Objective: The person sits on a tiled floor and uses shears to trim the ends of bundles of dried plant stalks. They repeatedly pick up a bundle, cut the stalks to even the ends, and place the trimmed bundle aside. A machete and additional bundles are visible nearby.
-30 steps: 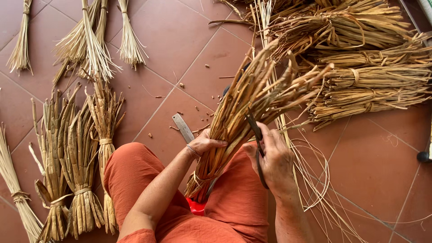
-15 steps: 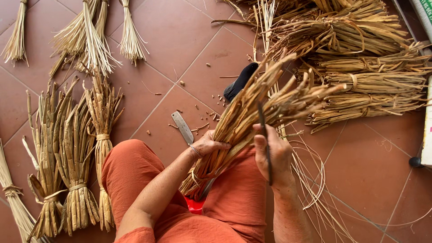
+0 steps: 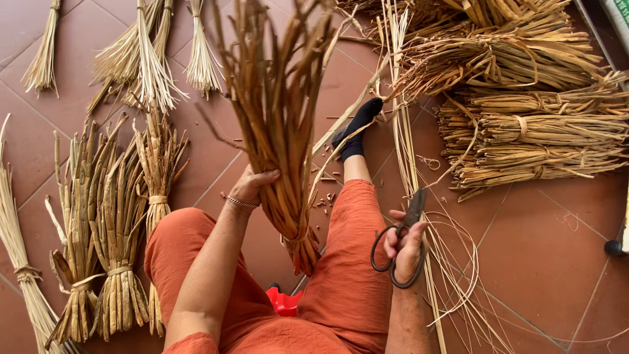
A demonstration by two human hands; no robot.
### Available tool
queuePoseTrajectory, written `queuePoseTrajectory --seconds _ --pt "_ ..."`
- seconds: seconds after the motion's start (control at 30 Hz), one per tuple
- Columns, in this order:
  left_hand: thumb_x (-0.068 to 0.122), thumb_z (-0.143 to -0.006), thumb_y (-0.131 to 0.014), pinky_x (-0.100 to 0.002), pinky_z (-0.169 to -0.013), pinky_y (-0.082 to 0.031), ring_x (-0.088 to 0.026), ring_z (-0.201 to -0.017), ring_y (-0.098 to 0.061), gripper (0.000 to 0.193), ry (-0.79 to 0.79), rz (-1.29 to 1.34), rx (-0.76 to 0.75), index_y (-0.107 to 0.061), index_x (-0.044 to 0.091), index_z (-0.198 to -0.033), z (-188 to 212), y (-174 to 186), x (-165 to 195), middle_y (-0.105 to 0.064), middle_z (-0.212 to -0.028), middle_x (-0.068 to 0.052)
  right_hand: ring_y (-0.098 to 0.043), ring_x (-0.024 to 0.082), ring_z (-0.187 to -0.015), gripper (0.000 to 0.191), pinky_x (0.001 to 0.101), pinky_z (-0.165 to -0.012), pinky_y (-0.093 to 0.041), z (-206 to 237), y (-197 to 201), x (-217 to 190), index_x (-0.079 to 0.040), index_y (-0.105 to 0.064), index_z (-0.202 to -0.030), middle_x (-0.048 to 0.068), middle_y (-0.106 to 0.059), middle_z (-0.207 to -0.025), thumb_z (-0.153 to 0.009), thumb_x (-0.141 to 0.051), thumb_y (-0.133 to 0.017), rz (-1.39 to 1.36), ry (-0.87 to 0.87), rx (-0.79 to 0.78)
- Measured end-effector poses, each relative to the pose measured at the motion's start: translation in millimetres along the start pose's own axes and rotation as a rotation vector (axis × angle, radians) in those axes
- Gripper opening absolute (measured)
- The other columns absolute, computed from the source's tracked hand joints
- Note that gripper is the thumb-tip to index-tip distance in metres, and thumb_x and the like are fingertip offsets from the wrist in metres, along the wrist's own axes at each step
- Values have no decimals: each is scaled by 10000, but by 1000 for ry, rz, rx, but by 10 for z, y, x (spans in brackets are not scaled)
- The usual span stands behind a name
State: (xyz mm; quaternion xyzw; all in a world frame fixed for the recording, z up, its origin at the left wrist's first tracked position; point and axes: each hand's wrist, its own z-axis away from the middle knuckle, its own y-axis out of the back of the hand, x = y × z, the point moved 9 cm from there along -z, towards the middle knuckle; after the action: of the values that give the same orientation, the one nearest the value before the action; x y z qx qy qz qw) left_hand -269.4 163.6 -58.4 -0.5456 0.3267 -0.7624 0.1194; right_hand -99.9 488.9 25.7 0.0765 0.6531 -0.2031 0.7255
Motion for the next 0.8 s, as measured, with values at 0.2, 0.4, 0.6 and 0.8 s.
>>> queuePoseTrajectory --seconds 0.2,0.4,0.6,0.8 --pt "46 -733 -816 -404 -951 -582 -282 -1065 -712 630 29 -26 -130 -607 -55 -1318 133 111 -57 -731 -1184 -157 -526 102 -604 908 259 -509 -459 -186 2 135 32 -509 -1354 19 -557 -751 -911 -747 -359 77 -122 -99" --pt "54 -648 -840 -409 -899 -585 -285 -1001 -720 704 127 -93 -248 -632 -12 -1317 310 111 -253 -733 -1136 -161 -565 95 -673 943 251 -579 -478 -292 329 -118 32 -518 -1396 14 -599 -818 -929 -773 -365 134 29 -24" --pt "6 -655 -885 -449 -874 -609 -283 -1033 -693 622 194 -215 -333 -647 -70 -1224 286 6 -360 -712 -1169 -171 -559 94 -703 876 238 -639 -475 -211 701 -214 26 -535 -1378 17 -607 -844 -992 -742 -371 69 106 125" --pt "100 -635 -925 -445 -880 -619 -325 -1014 -714 702 207 -46 -384 -652 -59 -1262 394 -334 -285 -736 -1156 -185 -550 82 -693 714 222 -582 -398 -174 645 -274 14 -539 -1335 19 -652 -875 -1031 -624 -439 36 167 173"
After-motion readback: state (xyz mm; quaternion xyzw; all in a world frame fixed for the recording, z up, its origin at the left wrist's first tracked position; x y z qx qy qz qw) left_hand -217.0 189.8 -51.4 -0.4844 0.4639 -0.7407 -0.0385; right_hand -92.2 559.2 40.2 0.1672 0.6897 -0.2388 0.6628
